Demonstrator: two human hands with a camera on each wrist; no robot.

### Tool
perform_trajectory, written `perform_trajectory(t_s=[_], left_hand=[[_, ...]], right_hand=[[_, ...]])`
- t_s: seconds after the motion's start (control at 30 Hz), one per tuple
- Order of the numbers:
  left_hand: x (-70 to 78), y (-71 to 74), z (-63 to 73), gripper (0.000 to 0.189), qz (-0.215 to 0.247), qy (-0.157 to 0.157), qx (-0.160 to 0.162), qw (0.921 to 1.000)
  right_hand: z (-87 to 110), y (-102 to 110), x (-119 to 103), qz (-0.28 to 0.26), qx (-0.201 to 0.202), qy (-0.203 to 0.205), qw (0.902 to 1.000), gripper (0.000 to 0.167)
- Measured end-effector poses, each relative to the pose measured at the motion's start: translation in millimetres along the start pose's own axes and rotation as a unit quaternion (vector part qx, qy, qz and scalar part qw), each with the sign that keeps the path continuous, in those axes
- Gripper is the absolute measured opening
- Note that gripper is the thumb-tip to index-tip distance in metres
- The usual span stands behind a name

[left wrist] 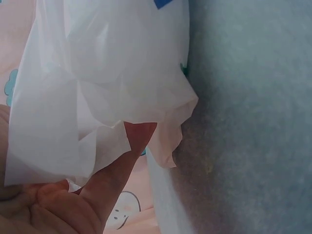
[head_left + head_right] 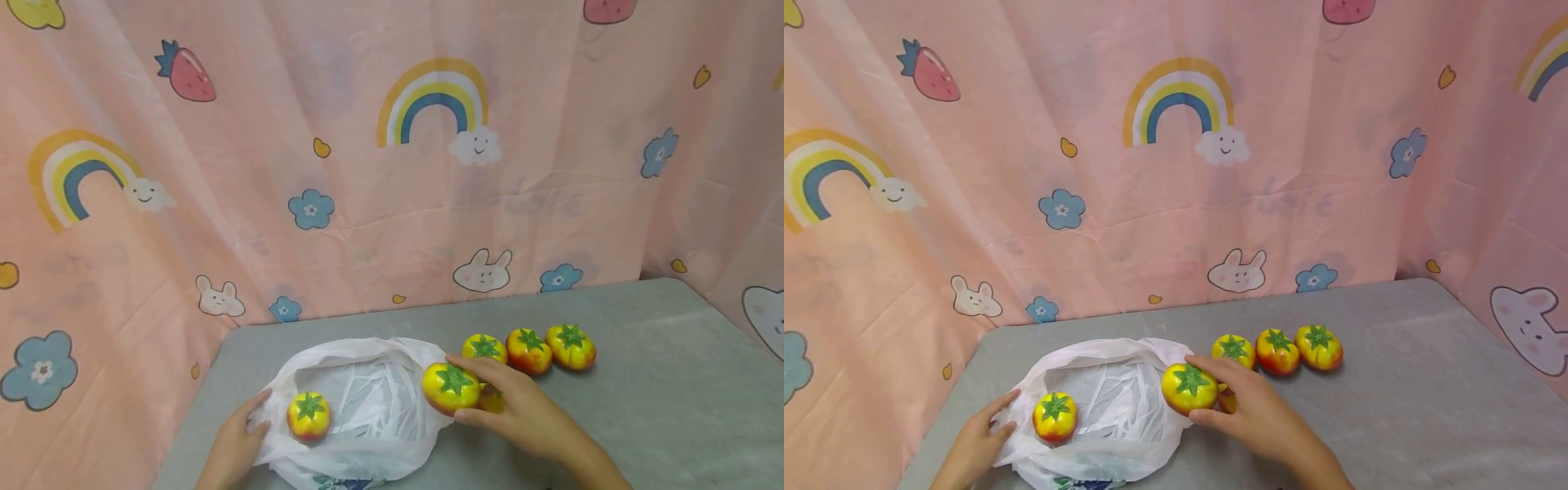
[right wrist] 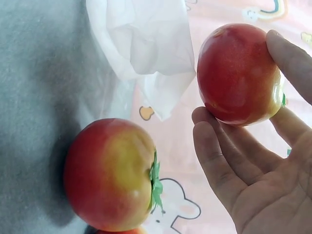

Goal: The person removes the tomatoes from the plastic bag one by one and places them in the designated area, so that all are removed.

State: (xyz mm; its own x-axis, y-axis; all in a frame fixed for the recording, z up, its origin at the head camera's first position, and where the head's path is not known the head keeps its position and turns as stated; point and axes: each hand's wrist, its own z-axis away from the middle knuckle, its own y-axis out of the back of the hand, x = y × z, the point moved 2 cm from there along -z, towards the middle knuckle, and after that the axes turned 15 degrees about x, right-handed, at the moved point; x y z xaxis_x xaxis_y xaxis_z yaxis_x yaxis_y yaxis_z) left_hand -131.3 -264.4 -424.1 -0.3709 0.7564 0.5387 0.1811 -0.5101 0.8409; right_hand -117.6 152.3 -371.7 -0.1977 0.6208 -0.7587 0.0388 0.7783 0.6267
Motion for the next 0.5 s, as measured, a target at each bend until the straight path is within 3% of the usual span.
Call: perform_trajectory(t_s=[0.5], left_hand=[[1.2, 1.4, 2.5, 0.057, 0.001, -0.018, 0.009, 0.9998]], right_hand=[[13.3, 11, 12, 0.009, -0.001, -0.020, 0.9998, 0.065]])
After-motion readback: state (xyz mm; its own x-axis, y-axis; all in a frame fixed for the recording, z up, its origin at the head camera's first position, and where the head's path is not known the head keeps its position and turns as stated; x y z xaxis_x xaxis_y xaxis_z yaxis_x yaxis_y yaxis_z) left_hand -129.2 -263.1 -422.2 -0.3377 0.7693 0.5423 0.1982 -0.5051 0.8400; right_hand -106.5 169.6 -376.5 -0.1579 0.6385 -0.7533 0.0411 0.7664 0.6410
